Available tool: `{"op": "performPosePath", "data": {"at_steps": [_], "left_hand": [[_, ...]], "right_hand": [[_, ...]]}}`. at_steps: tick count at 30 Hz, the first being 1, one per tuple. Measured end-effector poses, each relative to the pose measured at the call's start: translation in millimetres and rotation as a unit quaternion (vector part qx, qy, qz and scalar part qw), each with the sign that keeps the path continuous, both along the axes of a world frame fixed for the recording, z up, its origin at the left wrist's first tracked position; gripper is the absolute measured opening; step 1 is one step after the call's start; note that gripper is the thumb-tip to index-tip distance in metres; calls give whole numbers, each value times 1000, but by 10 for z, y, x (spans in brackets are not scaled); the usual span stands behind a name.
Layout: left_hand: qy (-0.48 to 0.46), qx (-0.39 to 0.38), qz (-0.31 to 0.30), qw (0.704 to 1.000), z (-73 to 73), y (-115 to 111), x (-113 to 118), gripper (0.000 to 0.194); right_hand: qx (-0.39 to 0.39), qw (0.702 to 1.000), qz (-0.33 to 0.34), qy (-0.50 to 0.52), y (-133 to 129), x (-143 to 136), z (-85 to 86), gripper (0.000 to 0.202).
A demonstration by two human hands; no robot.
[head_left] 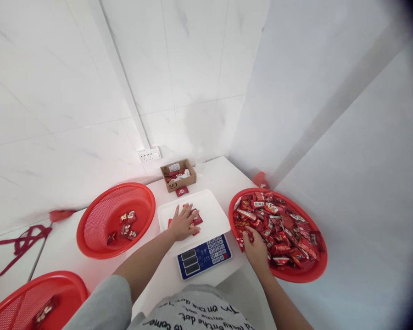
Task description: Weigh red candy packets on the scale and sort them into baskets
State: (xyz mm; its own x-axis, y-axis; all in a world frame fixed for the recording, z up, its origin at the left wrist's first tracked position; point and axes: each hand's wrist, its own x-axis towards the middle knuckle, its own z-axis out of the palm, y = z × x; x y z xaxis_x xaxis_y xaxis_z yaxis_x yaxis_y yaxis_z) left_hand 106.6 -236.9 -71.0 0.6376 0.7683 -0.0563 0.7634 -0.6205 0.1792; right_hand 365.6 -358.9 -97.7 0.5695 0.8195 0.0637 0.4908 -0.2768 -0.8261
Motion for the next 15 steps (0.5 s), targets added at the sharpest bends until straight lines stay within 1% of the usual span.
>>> {"op": "performPosePath", "data": {"at_steps": [1, 3, 4, 5, 6, 7, 9, 11, 13, 14, 15], "left_hand": [[-3, 4, 51, 999, -7, -31, 44, 70], [0, -10, 167, 986, -54, -103, 159, 68], [4, -21, 204, 979, -88, -135, 209, 66], [8, -29, 220, 975, -122, -158, 244, 64], [10, -33, 215, 976, -151, -170, 257, 62], [11, -35, 196, 980, -172, -170, 245, 60], [6, -37, 138, 990, -182, -140, 157, 59], [3, -47, 77, 996, -153, -96, 28, 59], [0, -48, 32, 998, -107, -72, -74, 59], [-3, -42, 23, 999, -88, -75, -99, 60], [-5, -32, 30, 999, -77, -88, -104, 61]], "right_hand": [[0, 1000, 0, -1, 2, 3, -8, 52], [2, 1000, 2, -3, 4, 10, -27, 52], [3, 1000, 2, -3, 5, 14, -37, 52], [4, 1000, 3, -4, 5, 18, -45, 51], [5, 1000, 2, -4, 4, 22, -52, 51], [5, 1000, 2, -3, 3, 25, -57, 51], [5, 1000, 3, -3, 1, 29, -61, 50], [4, 1000, 4, -3, -2, 30, -60, 50], [3, 1000, 3, -3, -4, 30, -56, 50], [2, 1000, 4, -2, -4, 30, -53, 50], [2, 1000, 6, 0, -5, 31, -51, 50]]}}
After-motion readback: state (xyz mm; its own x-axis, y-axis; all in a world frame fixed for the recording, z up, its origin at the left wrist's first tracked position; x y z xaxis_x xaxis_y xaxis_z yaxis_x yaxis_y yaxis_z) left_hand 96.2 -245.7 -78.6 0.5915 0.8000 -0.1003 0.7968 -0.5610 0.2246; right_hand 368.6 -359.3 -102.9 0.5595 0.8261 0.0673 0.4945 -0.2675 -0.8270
